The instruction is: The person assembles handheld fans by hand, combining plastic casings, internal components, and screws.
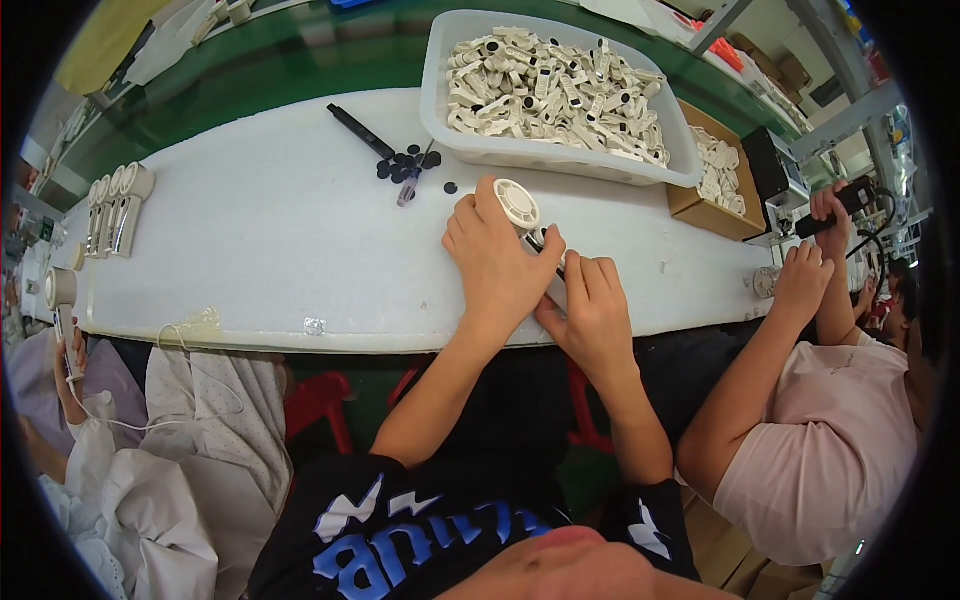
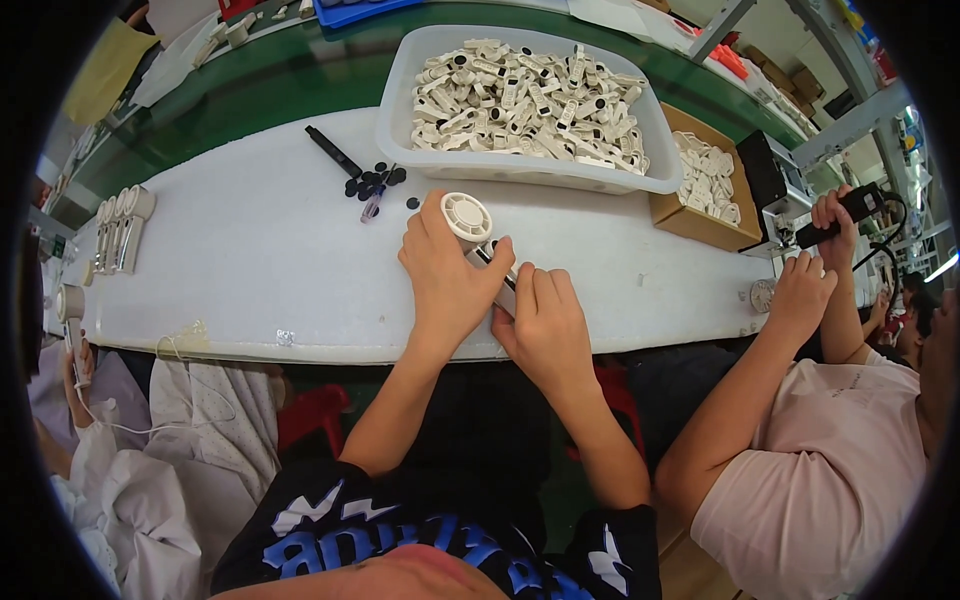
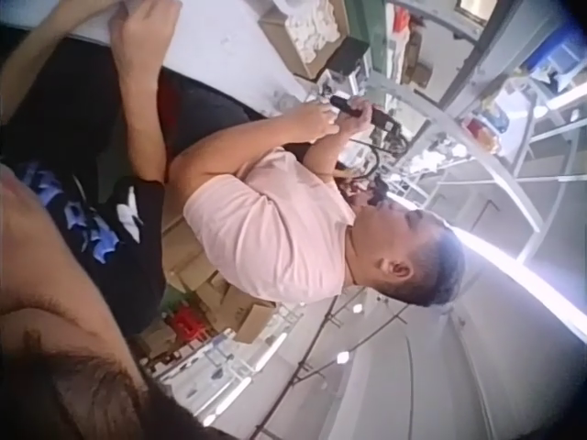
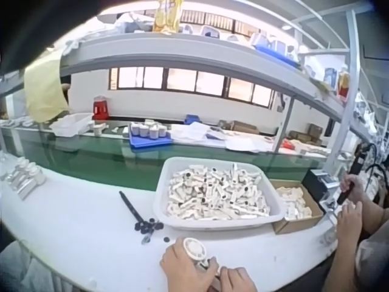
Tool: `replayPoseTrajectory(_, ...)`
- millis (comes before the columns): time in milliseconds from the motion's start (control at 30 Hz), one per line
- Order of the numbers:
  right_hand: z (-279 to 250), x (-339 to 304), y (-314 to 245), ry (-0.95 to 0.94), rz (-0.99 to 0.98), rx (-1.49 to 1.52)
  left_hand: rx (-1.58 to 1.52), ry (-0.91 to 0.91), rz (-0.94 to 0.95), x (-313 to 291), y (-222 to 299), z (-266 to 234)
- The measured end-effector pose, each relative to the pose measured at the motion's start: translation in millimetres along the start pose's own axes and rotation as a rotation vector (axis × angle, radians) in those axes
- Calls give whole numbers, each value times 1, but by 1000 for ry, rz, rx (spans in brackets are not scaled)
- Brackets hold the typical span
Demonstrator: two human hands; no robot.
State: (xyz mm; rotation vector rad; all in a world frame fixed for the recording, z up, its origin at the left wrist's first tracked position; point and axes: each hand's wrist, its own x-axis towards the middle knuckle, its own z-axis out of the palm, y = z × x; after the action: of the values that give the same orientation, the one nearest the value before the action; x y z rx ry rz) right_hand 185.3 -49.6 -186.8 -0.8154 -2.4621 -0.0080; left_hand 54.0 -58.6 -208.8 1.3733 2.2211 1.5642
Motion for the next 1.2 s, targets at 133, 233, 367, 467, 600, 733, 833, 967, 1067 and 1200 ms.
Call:
replayPoseTrajectory(133, 5, 3, -4, 8, -15, -4, 3, 13, 15, -1, -4, -4)
replayPoseTrajectory(233, 10, 11, -10, 25, -5, -26, -23, 20, 24, -1, -11, -12)
replayPoseTrajectory(367, 7, 32, -6, -22, 59, 10, -407, -44, -21, 6, -19, -11)
replayPoseTrajectory(467, 9, 39, -3, -191, 103, 12, -429, -76, -39, 7, -18, -19)
replayPoseTrajectory(600, 10, 43, 4, -191, 3, 2, -400, -138, -65, 10, -12, -25)
replayPoseTrajectory(733, 9, 37, -1, -134, 74, 46, -375, -86, -27, 8, -14, -22)
replayPoseTrajectory(833, 6, 21, -5, 27, 102, 71, -445, -91, -40, 6, -24, -22)
replayPoseTrajectory(967, 2, -10, -11, 172, 84, 127, -489, -181, -67, -1, -32, -43)
replayPoseTrajectory(1067, -4, -16, -8, 166, 182, 221, -471, -261, -57, -4, -29, -56)
replayPoseTrajectory(1200, -15, -13, -7, 24, 429, 461, -453, -336, -41, -8, -26, -73)
